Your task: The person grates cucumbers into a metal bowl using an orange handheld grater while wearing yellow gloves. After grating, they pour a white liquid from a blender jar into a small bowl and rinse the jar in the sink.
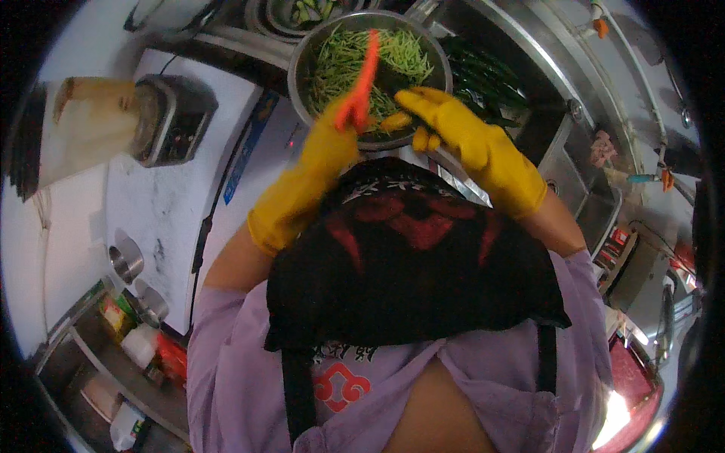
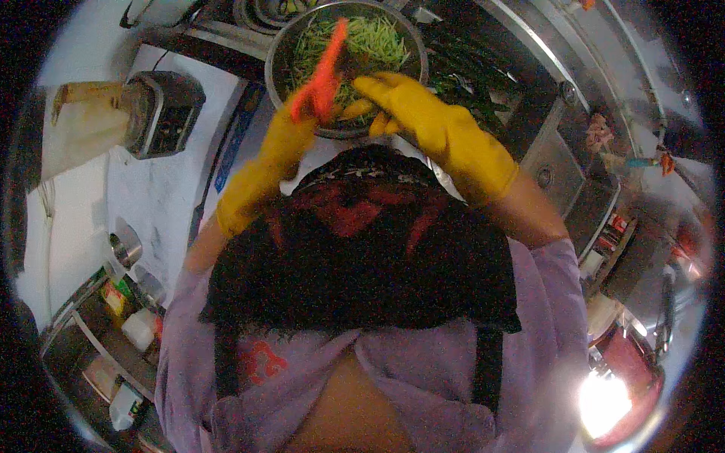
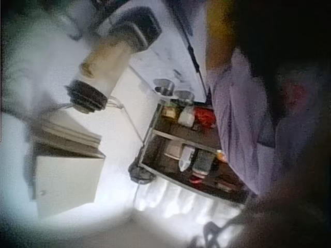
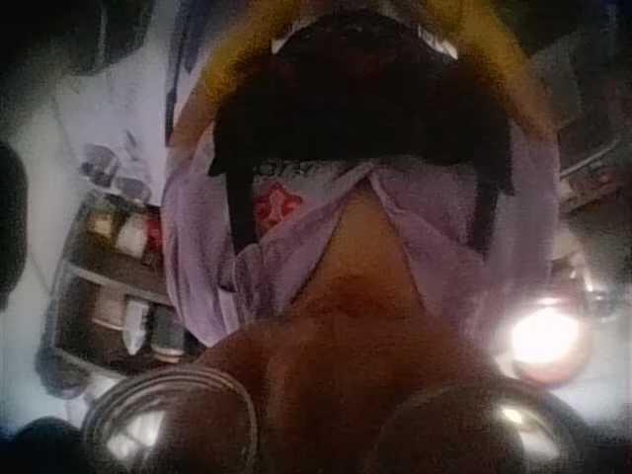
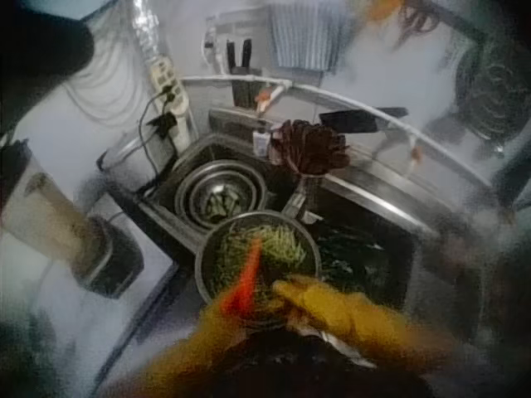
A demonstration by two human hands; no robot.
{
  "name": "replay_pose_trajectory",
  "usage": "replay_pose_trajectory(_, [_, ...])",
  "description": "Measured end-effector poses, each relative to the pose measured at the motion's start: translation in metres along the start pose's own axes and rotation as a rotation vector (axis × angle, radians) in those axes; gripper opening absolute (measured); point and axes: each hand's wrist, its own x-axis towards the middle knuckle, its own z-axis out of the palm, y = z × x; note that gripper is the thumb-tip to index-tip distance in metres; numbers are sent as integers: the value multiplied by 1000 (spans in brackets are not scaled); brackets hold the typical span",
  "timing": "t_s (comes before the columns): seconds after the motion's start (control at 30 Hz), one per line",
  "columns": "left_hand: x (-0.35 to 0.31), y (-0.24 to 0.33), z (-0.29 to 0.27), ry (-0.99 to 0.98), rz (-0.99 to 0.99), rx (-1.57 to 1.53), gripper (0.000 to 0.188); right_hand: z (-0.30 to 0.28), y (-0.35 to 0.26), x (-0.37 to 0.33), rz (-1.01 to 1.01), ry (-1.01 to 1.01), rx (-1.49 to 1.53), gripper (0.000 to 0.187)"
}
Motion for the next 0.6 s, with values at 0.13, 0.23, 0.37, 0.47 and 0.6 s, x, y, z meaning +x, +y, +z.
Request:
replay_pose_trajectory(0.13, [0, -14, -4, 64, 21, 66, 33, 16, -9, 10, 76, 66, -20, 49])
replay_pose_trajectory(0.23, [-23, 1, 10, -48, 4, -261, 48, -45, 28, 48, 123, 194, 316, 42])
replay_pose_trajectory(0.37, [-10, 48, -8, 2, -206, -673, 65, -37, 25, 29, -57, -1, 409, 53])
replay_pose_trajectory(0.47, [0, 49, -6, 73, -214, -702, 66, -23, 15, 5, -28, 28, 575, 58])
replay_pose_trajectory(0.6, [23, 27, -7, 177, -151, -573, 59, -3, -2, -26, 130, -60, 25, 67])
